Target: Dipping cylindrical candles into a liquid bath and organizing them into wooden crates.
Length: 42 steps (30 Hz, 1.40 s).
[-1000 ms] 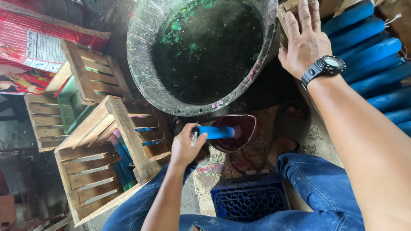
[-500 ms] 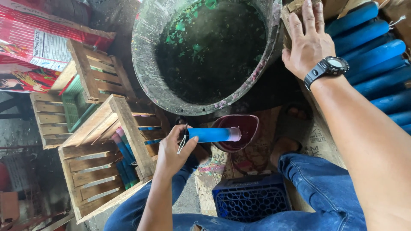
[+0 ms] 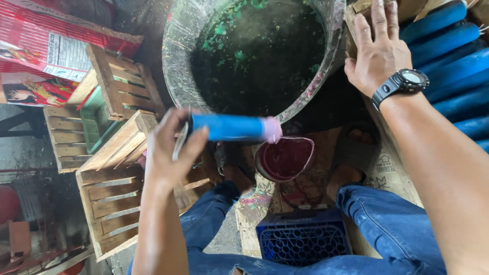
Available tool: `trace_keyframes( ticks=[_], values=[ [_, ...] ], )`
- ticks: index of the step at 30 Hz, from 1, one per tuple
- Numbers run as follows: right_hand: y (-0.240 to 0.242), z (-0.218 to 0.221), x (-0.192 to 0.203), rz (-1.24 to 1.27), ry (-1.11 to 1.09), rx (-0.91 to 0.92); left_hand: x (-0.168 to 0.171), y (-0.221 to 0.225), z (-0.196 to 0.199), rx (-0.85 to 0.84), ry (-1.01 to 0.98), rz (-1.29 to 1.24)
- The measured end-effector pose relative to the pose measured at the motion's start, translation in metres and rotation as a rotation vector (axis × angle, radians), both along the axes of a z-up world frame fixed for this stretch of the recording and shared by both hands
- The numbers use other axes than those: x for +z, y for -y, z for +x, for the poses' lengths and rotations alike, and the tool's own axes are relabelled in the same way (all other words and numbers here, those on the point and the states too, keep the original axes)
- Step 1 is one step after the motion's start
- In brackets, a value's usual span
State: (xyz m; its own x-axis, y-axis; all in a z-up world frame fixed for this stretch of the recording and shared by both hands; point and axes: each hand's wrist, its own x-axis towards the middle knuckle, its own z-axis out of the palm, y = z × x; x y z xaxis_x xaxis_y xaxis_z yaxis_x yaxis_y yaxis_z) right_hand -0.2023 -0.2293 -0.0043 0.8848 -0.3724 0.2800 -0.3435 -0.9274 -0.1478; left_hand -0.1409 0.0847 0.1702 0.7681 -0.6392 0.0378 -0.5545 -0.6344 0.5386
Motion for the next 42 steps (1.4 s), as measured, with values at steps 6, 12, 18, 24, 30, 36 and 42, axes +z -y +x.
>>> trace_keyframes(
  ticks=[6,12,18,24,30,36,42],
  values=[
    [0.002,0.000,-0.002,0.030,0.023,0.010,-0.066,0.030,0.061,0.126,0.150,0.129],
    [0.002,0.002,0.000,0.025,0.027,-0.003,-0.157,0.060,0.103,0.110,0.227,0.368],
    [0.002,0.003,-0.001,0.034,0.040,-0.008,-0.178,0.079,0.101,0.166,0.053,0.569],
    [0.000,0.002,0.003,0.046,0.029,-0.006,-0.179,0.053,0.109,0.445,-0.158,0.404],
    [0.000,0.003,0.004,0.044,0.011,0.002,-0.149,0.020,0.101,0.720,-0.485,-0.089],
    [-0.003,0.002,0.009,0.085,-0.024,-0.011,-0.112,-0.006,0.089,0.769,-0.607,-0.301],
    [0.001,0.002,0.002,0.023,-0.001,0.001,-0.049,-0.023,0.047,0.347,-0.322,-0.231]
  ],
)
